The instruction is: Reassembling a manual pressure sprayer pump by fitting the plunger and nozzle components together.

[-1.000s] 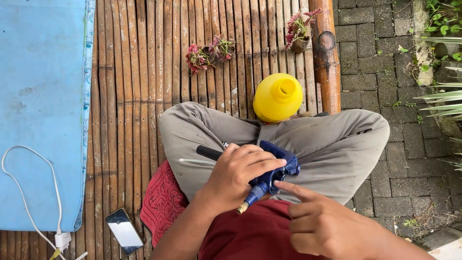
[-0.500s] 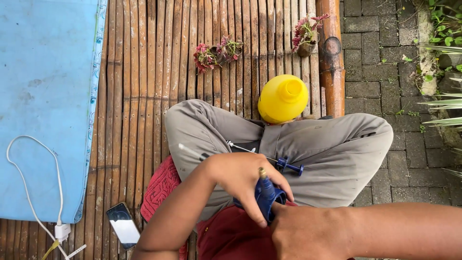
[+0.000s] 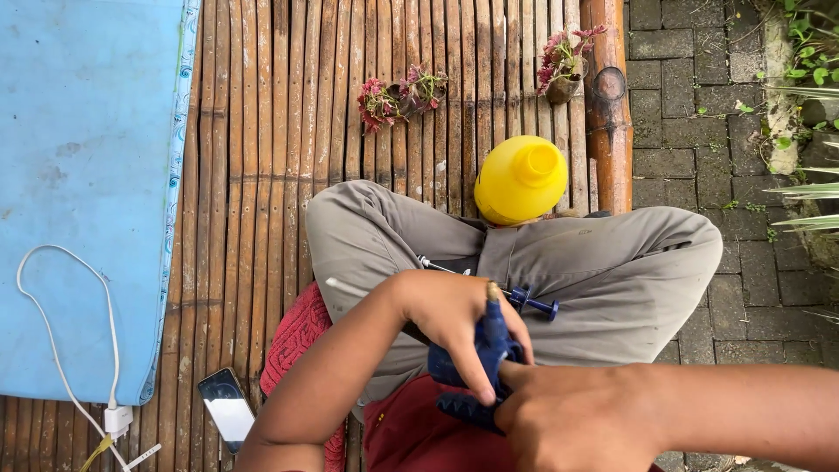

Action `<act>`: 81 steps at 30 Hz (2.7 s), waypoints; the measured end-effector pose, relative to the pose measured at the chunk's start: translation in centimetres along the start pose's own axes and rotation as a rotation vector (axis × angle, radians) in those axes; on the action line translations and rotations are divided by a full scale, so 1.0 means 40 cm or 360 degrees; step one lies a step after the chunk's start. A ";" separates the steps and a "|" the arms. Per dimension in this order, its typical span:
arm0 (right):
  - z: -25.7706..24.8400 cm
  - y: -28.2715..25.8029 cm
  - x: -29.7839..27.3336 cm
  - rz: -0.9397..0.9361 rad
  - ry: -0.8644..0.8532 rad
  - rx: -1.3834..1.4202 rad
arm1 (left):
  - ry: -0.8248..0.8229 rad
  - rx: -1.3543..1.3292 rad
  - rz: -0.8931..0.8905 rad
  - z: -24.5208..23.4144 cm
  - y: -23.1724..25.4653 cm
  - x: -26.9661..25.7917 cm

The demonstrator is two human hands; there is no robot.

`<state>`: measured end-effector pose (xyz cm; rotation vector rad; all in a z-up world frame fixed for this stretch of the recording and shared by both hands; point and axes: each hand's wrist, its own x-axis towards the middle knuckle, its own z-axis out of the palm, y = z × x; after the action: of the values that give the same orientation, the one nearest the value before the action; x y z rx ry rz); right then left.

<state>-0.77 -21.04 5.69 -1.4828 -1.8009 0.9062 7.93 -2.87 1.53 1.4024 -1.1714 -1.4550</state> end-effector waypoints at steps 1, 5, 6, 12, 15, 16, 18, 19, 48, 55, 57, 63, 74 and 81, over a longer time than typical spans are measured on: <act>-0.017 -0.010 -0.009 -0.0001 -0.0002 0.0001 | 0.0002 -0.0002 0.0001 -0.003 -0.022 -0.010; -0.035 -0.025 -0.054 0.0055 0.0873 -0.0065 | 0.0400 -0.0163 0.0079 -0.004 -0.122 -0.047; -0.028 -0.022 -0.068 0.0277 0.1306 -0.0368 | 0.0589 -0.0347 0.0158 -0.002 -0.150 -0.054; 0.216 0.149 -0.110 0.1398 0.2085 0.1301 | 0.1247 -0.0997 0.0016 0.008 -0.160 0.016; 0.265 0.233 -0.093 0.1014 0.2485 0.1303 | 0.1568 -0.0915 0.0181 0.047 -0.168 0.060; 0.293 0.258 -0.098 0.1015 0.2486 0.1306 | 0.1567 -0.0916 0.0178 0.055 -0.167 0.060; 0.341 0.311 -0.113 0.0978 0.2766 0.1203 | 0.2388 0.0136 0.0078 0.064 -0.162 0.063; 0.335 0.312 -0.111 0.0976 0.2768 0.1198 | 0.2387 0.0139 0.0082 0.089 -0.159 0.057; 0.366 0.161 -0.042 0.0579 0.2403 0.0822 | 0.2587 0.1163 0.0661 0.197 -0.234 0.068; 0.244 0.118 -0.085 -0.0006 0.2228 0.1960 | 0.2229 0.1525 0.0515 0.201 -0.166 -0.010; 0.246 0.119 -0.103 0.0333 0.2098 0.1793 | 0.2106 0.1734 0.0270 0.191 -0.121 -0.018; 0.337 0.189 -0.114 0.0677 0.2628 0.1867 | 0.1769 0.2040 -0.0122 0.212 -0.014 -0.008; 0.403 0.269 -0.164 0.0068 0.2661 0.2584 | 0.1622 0.1828 0.0242 0.220 0.055 -0.109; 0.392 0.318 -0.194 0.0204 0.2656 0.2398 | 0.1891 0.1790 -0.0152 0.221 -0.034 -0.091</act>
<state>-5.22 -28.82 -14.00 -0.6538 0.3143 0.4126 -0.48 1.81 0.90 2.4927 -1.0317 0.3227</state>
